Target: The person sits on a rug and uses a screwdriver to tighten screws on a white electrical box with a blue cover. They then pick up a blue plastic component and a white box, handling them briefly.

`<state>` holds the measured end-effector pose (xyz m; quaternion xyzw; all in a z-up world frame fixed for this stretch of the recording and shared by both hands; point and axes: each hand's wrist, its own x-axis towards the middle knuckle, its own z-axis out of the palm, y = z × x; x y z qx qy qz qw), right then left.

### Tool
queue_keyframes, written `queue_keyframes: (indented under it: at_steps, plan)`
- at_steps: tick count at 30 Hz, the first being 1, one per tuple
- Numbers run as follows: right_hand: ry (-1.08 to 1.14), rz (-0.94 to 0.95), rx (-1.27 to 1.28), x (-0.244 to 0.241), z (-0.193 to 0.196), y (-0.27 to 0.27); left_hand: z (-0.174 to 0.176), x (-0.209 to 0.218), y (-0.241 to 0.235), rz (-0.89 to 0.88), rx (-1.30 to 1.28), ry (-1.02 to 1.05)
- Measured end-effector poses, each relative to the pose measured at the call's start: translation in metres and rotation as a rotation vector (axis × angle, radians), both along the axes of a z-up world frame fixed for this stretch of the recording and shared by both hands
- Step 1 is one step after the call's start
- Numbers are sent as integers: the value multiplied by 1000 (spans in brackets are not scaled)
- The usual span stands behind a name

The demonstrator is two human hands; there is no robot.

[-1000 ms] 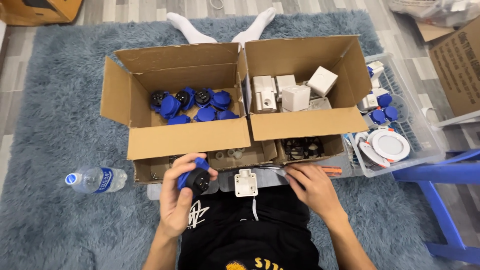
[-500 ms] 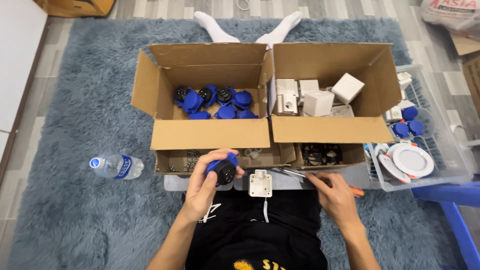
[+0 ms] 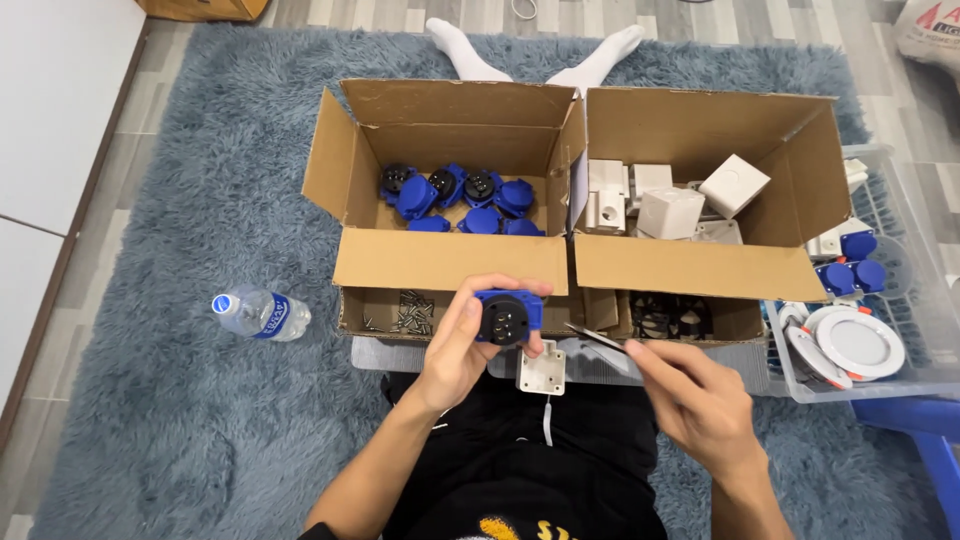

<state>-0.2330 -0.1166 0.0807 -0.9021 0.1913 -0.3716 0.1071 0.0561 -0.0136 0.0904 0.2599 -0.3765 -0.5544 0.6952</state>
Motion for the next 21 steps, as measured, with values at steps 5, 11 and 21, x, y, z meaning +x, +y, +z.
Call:
queue_keyframes:
  at_steps: [5, 11, 21]
  plan:
    - [69, 61, -33, 22, 20, -2, 8, -3, -2, 44, 27, -95]
    - [135, 65, -124, 24, 24, -5, 14, -6, -4, 99, -26, -257]
    - [147, 41, -298, 27, 30, -8, 20, -10, -4, 165, 113, -438]
